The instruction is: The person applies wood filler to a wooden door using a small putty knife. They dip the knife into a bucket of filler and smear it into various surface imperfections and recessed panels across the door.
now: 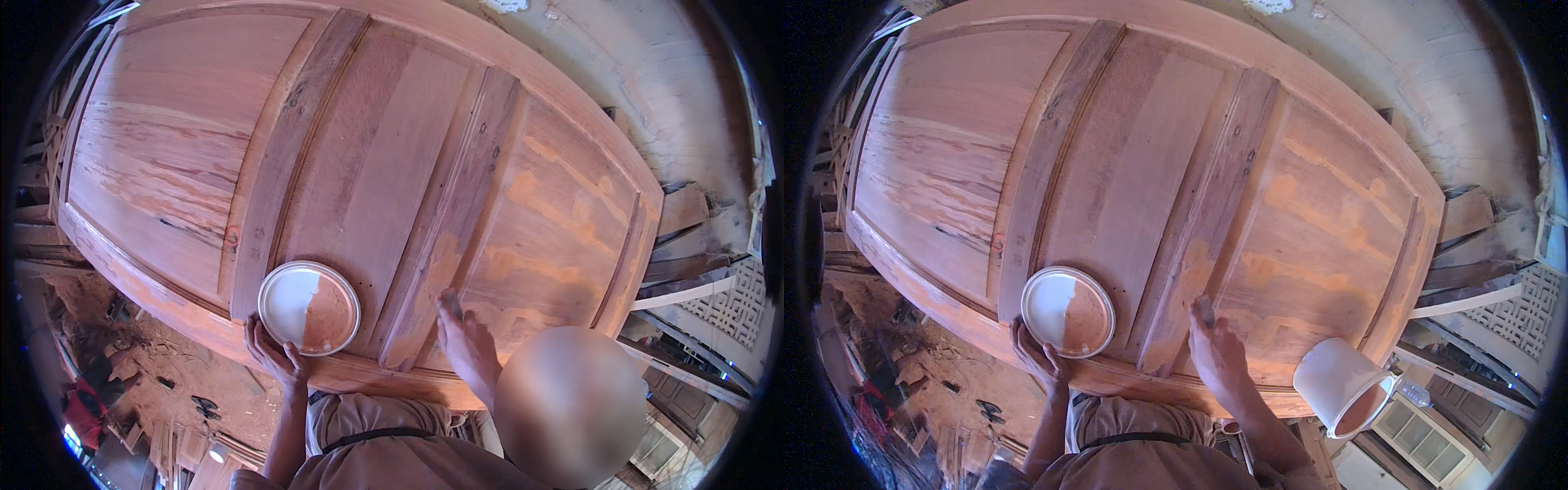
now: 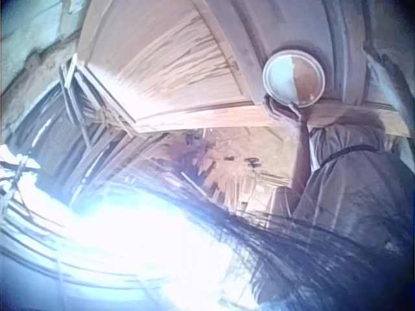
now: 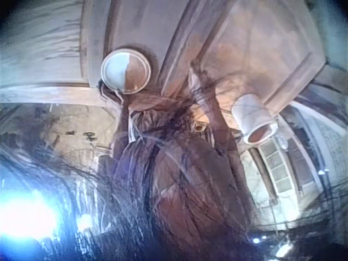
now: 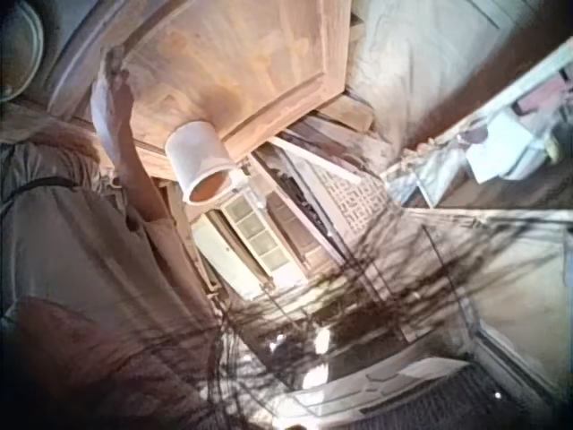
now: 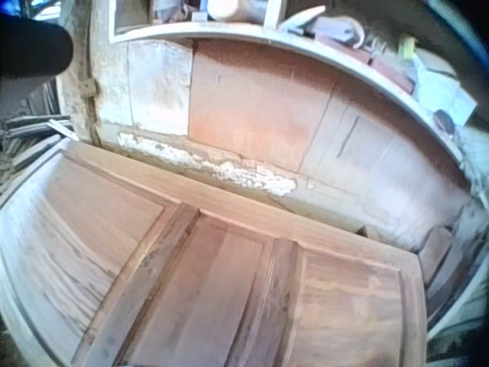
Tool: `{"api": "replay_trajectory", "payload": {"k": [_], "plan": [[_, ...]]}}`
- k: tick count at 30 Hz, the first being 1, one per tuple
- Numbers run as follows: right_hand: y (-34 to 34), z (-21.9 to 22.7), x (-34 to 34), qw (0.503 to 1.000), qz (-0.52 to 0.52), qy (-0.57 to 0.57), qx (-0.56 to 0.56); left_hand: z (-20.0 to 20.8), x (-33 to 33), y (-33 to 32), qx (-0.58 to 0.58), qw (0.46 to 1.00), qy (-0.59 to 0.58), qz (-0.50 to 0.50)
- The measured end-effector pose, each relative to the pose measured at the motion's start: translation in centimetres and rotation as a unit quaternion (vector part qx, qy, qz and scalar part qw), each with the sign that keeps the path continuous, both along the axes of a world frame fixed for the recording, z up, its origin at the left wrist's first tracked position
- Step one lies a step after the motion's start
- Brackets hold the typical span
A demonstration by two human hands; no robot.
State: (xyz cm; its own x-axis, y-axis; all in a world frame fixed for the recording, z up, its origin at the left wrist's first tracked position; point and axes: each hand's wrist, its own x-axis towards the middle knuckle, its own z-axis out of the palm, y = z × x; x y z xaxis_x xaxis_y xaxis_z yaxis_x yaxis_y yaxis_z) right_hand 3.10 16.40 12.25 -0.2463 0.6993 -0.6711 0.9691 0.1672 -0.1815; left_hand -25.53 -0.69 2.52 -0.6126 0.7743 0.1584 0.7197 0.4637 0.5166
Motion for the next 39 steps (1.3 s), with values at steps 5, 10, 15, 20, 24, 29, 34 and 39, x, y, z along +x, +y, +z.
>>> {"api": "replay_trajectory", "payload": {"k": [5,10,15,20,24,29,34,39], "plan": [[-3.1,2.1,1.4,0.995,-0.025,0.048,-0.083,0.5,-0.1,-0.2,-0.009,1.000,0.013,0.001],[-3.2,3.5,3.3,0.924,-0.183,0.336,0.027,-0.3,-0.4,-0.8,-0.001,1.000,0.018,0.004],[-6.5,3.0,5.4,0.828,-0.412,0.378,-0.053,0.7,-0.1,0.0,0.008,1.000,0.002,0.012],[-9.3,1.9,6.0,0.879,-0.336,0.336,0.037,0.2,0.0,-0.7,0.016,0.999,-0.006,0.031],[-7.4,-0.7,6.4,0.921,-0.162,0.297,0.191,0.4,-0.2,-0.6,0.035,0.999,-0.020,0.012],[-1.7,-3.7,7.3,0.928,-0.017,0.283,0.243,-0.3,-0.9,-1.6,0.049,0.998,-0.028,-0.002],[2.4,-3.5,6.3,0.959,0.073,0.198,0.189,0.0,-0.5,-1.5,0.037,0.999,-0.015,0.002],[3.5,-4.3,6.1,0.958,0.092,0.197,0.188,0.1,-0.3,-1.4,0.035,0.999,-0.004,0.007]]}}
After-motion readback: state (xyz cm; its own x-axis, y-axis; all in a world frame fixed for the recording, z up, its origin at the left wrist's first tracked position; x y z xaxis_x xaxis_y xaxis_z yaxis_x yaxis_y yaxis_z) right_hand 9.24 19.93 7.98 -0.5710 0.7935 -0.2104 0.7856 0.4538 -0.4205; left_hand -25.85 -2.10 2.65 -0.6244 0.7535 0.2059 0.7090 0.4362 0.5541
